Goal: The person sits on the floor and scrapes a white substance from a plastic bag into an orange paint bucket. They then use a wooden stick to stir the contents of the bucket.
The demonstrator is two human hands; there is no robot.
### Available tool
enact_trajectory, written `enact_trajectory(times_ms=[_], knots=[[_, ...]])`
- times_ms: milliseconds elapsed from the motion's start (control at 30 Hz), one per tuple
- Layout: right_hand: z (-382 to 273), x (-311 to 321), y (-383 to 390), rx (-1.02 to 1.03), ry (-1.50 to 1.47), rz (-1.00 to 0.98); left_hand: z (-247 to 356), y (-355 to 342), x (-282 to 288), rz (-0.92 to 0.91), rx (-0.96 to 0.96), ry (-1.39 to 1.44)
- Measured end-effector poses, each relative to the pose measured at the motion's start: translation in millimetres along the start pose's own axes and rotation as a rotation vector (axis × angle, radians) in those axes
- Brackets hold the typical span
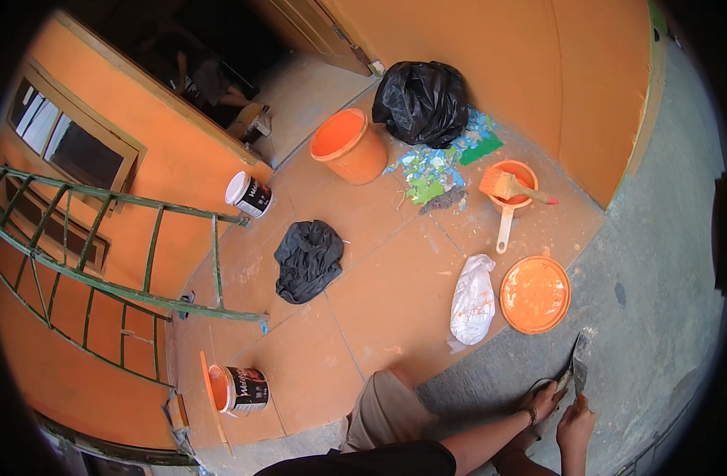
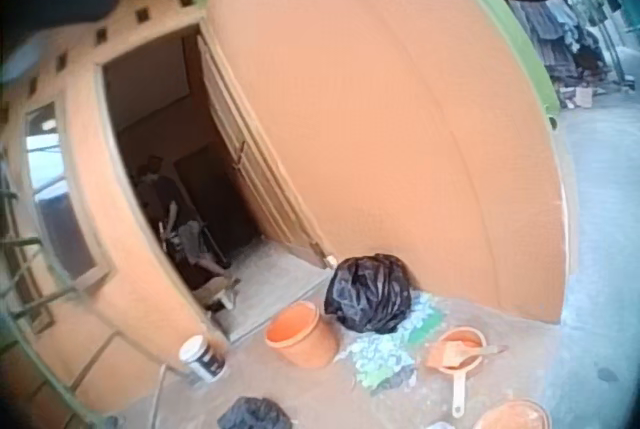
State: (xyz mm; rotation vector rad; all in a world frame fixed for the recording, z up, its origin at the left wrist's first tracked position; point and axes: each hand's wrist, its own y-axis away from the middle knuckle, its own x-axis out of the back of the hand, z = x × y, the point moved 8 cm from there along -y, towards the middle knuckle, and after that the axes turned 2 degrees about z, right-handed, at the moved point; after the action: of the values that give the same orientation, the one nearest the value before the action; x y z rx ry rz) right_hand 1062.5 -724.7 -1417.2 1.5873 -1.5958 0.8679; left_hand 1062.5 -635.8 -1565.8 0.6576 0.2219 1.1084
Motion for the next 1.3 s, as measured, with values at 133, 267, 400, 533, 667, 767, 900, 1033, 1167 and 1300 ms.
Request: enact_trajectory(times_ms=[133,267,400,533,667,767,900,1033,1167,1300], knots=[[-23,-8,-15,-0.173,0.095,-0.155,-13,18,12,0.096,-0.004,0.108],[-22,-3,-17,-0.132,-0.003,-0.132,-8,-1,13,0.127,-0.052,-0.086],[-13,5,-4,-0.145,-0.011,-0.028,8,33,10,0.039,0.024,-0.057],[43,15,14,-0.138,-0.208,0.260,-25,35,-1,0.261,-0.180,0.096],[111,3,3,-0.740,-0.815,0.224,20,1,36,0.214,-0.018,-0.028],[108,-29,-43,-0.796,-0.935,0.179,0,-53,50,0.333,-0.003,-0.117],[139,-60,-56,-0.764,-0.886,0.135,-19,-101,38,0.428,0.105,-0.152],[152,-52,-50,-0.489,-0.626,0.198,-19,-115,19,0.604,-0.030,-0.255],[134,-51,-45,-0.425,-0.364,0.031,-36,-130,-3,0.298,0.168,0.047],[126,-63,-47,-0.391,-0.278,-0.061,-47,-138,-10,0.248,0.169,-0.018]])
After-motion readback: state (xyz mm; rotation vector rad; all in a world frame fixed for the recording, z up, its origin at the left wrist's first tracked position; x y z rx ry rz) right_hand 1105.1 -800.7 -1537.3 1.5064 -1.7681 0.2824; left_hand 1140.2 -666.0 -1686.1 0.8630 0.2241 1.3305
